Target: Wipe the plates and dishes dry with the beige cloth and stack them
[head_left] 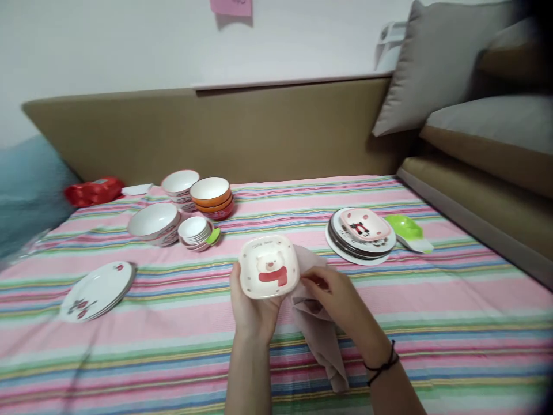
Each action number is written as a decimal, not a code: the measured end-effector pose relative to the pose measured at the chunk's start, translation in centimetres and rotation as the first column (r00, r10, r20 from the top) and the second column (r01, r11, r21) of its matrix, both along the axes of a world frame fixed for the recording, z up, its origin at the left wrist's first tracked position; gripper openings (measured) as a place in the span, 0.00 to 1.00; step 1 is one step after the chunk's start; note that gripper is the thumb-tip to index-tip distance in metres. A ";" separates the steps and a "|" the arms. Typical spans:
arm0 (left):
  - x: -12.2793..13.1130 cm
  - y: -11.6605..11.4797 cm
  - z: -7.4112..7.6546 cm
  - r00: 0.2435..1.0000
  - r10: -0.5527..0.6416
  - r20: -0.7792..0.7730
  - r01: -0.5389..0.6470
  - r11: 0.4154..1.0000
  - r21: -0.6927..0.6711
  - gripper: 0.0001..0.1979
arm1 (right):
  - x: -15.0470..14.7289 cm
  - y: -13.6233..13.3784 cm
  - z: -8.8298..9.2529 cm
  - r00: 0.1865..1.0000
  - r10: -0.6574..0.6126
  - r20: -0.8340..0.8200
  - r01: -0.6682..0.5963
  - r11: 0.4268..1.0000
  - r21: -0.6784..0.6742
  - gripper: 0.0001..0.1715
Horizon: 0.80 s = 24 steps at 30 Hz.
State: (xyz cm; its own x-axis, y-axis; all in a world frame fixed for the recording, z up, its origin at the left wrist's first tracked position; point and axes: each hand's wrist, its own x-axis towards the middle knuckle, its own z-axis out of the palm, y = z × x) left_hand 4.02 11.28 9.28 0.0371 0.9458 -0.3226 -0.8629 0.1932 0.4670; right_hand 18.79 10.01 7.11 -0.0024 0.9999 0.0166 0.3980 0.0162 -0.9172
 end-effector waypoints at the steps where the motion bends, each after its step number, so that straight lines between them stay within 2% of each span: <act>1: 0.0 0.0 0.0 1.000 0.017 0.000 -0.017 1.000 -0.007 0.23 | -0.2 0.1 -0.5 0.997 -0.049 0.055 0.048 0.999 0.009 0.11; 5: -0.4 0.0 -0.1 0.995 0.097 -0.005 -0.097 0.995 -0.009 0.25 | -2.1 0.7 -3.1 0.946 -0.147 0.290 0.104 0.982 0.158 0.12; 7: -0.7 0.0 -0.2 0.993 0.115 -0.022 -0.115 0.993 -0.020 0.25 | -3.5 0.9 -4.3 0.872 -0.176 0.457 0.075 0.970 0.231 0.13; 9: -1.1 0.0 -0.3 0.992 0.123 -0.028 -0.124 0.991 -0.039 0.25 | -4.7 1.1 -5.1 0.757 -0.212 0.618 0.065 0.966 0.252 0.13; 11: -1.4 0.0 -0.4 0.992 0.126 -0.020 -0.127 0.991 -0.052 0.25 | -5.6 1.2 -5.4 0.657 -0.216 0.722 0.077 0.972 0.221 0.09; 13: -1.6 0.0 -0.4 0.992 0.122 -0.011 -0.123 0.991 -0.056 0.25 | -6.1 1.4 -5.2 0.600 -0.208 0.772 0.098 0.977 0.187 0.02; 15: -1.6 0.0 -0.5 0.994 0.113 -0.006 -0.113 0.992 -0.061 0.26 | -6.2 1.5 -4.7 0.590 -0.201 0.782 0.108 0.979 0.170 0.07; 16: -1.6 0.0 -0.5 0.994 0.111 -0.004 -0.111 0.992 -0.064 0.26 | -6.0 1.6 -4.4 0.612 -0.203 0.764 0.116 0.979 0.168 0.09; 18: -1.6 0.0 -0.5 0.993 0.114 0.001 -0.114 0.991 -0.070 0.25 | -5.4 1.7 -3.9 0.720 -0.207 0.662 0.146 0.978 0.148 0.12; 21: -1.5 0.0 -0.4 0.994 0.112 0.004 -0.112 0.991 -0.079 0.25 | -3.7 1.8 -3.4 0.919 -0.270 0.286 0.267 0.962 0.051 0.11; 22: -1.4 0.1 -0.4 0.994 0.110 0.002 -0.109 0.990 -0.087 0.24 | -3.0 1.7 -3.4 0.946 -0.298 0.129 0.301 0.954 -0.002 0.10; 24: -1.1 0.1 -0.4 0.995 0.099 -0.007 -0.099 0.990 -0.103 0.23 | -1.9 1.7 -3.3 0.936 -0.332 -0.121 0.321 0.942 -0.101 0.08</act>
